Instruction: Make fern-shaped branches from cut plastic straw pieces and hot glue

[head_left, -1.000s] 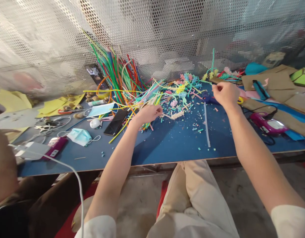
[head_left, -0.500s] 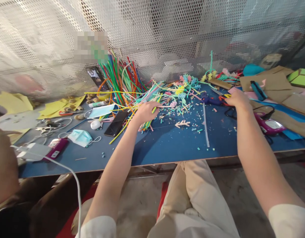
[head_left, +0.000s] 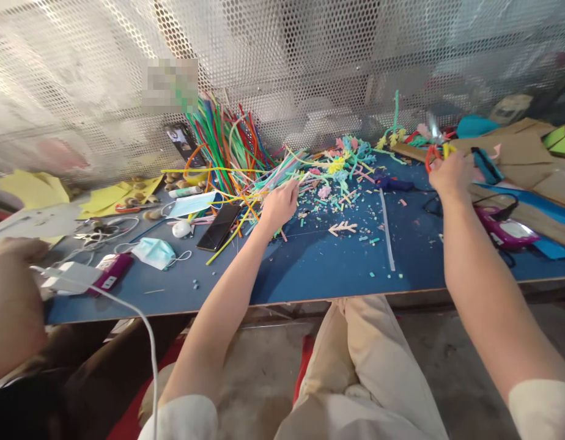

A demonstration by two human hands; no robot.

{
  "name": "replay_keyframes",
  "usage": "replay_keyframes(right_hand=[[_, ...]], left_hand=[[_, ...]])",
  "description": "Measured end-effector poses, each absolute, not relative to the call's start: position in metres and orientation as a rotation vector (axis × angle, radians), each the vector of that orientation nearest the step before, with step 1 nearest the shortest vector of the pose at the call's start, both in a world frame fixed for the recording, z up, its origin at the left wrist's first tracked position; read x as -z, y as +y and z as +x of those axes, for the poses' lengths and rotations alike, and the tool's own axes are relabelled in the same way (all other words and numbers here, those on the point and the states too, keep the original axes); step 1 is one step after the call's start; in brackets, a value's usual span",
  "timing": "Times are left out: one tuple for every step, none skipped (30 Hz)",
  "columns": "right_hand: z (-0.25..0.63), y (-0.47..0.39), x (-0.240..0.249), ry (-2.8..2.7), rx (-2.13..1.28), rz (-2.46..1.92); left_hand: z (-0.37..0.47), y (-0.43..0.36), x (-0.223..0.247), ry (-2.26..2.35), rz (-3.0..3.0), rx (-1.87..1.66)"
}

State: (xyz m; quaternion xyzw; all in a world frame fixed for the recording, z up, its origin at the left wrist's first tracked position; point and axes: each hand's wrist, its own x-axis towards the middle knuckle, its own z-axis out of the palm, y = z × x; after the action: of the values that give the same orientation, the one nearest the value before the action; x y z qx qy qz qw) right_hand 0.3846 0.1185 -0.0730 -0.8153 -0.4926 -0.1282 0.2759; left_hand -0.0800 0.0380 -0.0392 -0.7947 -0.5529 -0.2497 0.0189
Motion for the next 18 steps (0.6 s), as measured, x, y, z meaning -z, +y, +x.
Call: replay_keyframes(right_hand=[[0.38, 0.117, 0.066, -1.263, 0.318, -2.14], [0.373, 0.115, 0.059, -1.239, 0.276, -2.061], [0.366, 0.114, 0.053, -1.253, 0.243, -1.964], [0.357, 0.113, 0.048, -1.289, 0.22, -1.852], [0.347, 0.112, 0.044, -1.322, 0.201, -1.736], [0.336, 0.111, 0.042, -1.351, 0.173, -1.621], [0.324, 0.109, 0.042, -1.37, 0.135, -1.51], [0.313, 0.106, 0.043, -1.373, 0.071, -1.41], [0.301, 0.102, 0.044, -1.372, -0.023, -1.337], [0.291, 0.097, 0.046, -1.39, -0.133, -1.287], [0.281, 0.092, 0.048, -1.453, -0.227, -1.247], [0.272, 0.086, 0.05, -1.533, -0.295, -1.216], [0.264, 0.08, 0.052, -1.612, -0.348, -1.188], [0.256, 0.075, 0.054, -1.679, -0.378, -1.167], [0.248, 0.07, 0.055, -1.746, -0.391, -1.156], [0.241, 0.065, 0.056, -1.812, -0.386, -1.156], [0.234, 0.062, 0.056, -1.877, -0.369, -1.165], [0.228, 0.059, 0.056, -1.932, -0.349, -1.178]], left_hand=[[-0.079, 0.039, 0.04, -1.724, -2.448, 0.818], [-0.079, 0.039, 0.042, -1.737, -2.418, 0.871], [-0.079, 0.04, 0.043, -1.751, -2.379, 0.93], [-0.079, 0.041, 0.043, -1.763, -2.338, 0.99], [-0.079, 0.041, 0.044, -1.761, -2.305, 1.05], [-0.079, 0.042, 0.045, -1.74, -2.289, 1.11], [-0.079, 0.043, 0.046, -1.702, -2.292, 1.17], [-0.079, 0.043, 0.047, -1.657, -2.31, 1.228], [-0.078, 0.044, 0.047, -1.616, -2.333, 1.289], [-0.077, 0.044, 0.048, -1.584, -2.357, 1.352], [-0.077, 0.044, 0.048, -1.561, -2.38, 1.415], [-0.075, 0.043, 0.047, -1.543, -2.4, 1.472], [-0.074, 0.042, 0.046, -1.524, -2.419, 1.523], [-0.073, 0.04, 0.045, -1.502, -2.433, 1.565], [-0.071, 0.038, 0.044, -1.476, -2.442, 1.601], [-0.07, 0.036, 0.043, -1.453, -2.444, 1.63], [-0.069, 0.033, 0.042, -1.435, -2.443, 1.655], [-0.068, 0.031, 0.042, -1.425, -2.439, 1.675]])
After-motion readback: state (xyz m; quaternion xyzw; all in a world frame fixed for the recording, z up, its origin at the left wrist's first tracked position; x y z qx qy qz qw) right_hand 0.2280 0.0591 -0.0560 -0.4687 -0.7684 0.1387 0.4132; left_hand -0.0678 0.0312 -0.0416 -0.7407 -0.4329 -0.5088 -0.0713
